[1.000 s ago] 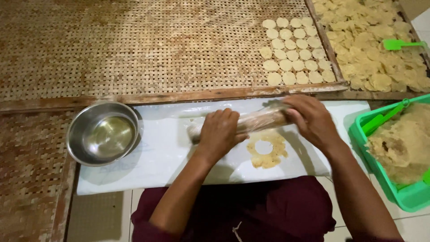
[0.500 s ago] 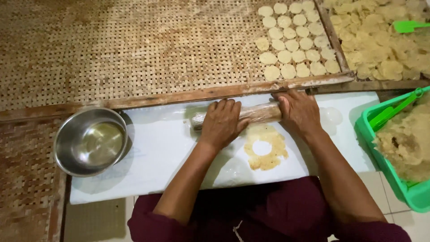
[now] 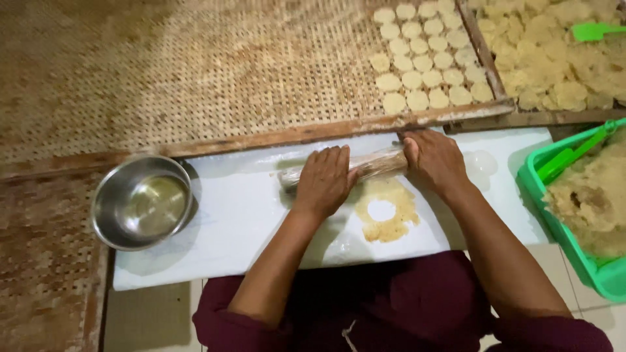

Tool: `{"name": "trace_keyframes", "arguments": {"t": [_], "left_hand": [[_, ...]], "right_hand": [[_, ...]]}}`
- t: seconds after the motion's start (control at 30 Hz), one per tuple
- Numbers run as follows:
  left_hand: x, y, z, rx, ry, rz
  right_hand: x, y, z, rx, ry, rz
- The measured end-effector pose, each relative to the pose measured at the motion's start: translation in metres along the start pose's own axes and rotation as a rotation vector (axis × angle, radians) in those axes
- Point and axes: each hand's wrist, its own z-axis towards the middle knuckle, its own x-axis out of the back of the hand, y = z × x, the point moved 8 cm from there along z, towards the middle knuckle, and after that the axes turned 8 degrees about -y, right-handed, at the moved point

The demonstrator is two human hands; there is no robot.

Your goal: Rolling out dough and cutting small circular shapes using a mold, then placing them onto a bamboo drying tray.

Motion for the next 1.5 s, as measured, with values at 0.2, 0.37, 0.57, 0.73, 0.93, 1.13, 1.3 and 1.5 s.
{"name": "trace_keyframes", "arguments": {"t": [0.2, 0.37, 0.57, 0.73, 0.93, 1.13, 1.3, 1.5], "left_hand": [[0.044, 0.035, -0.026, -0.042, 0.056, 0.132], [0.044, 0.049, -0.05, -0.066, 0.076, 0.149], [0.029, 0.025, -0.014, -0.029, -0.204, 0.07], [0.037, 0.035, -0.031, -0.065, -0.218, -0.016], [0.048, 0.056, -0.063, -0.052, -0.32, 0.023], [0.048, 0.034, -0.027, 0.026, -0.26, -0.002], [0.034, -0.009, 0.013, 0.139, -0.108, 0.214], [0.03, -0.022, 0.022, 0.22, -0.292, 0.121]], "right_hand": [[0.004, -0.013, -0.033, -0.029, 0.006, 0.076], [0.001, -0.011, -0.066, 0.086, 0.11, 0.049], [0.021, -0.004, -0.057, 0.129, -0.013, -0.041], [0.045, -0.016, -0.076, 0.114, -0.104, 0.06], [0.002, -0.011, -0.091, 0.096, -0.224, 0.114], [0.016, -0.019, -0.055, 0.235, 0.144, -0.072], [0.009, 0.004, 0.004, 0.02, -0.008, 0.048], [0.006, 0.01, 0.02, -0.04, -0.025, 0.047]]}}
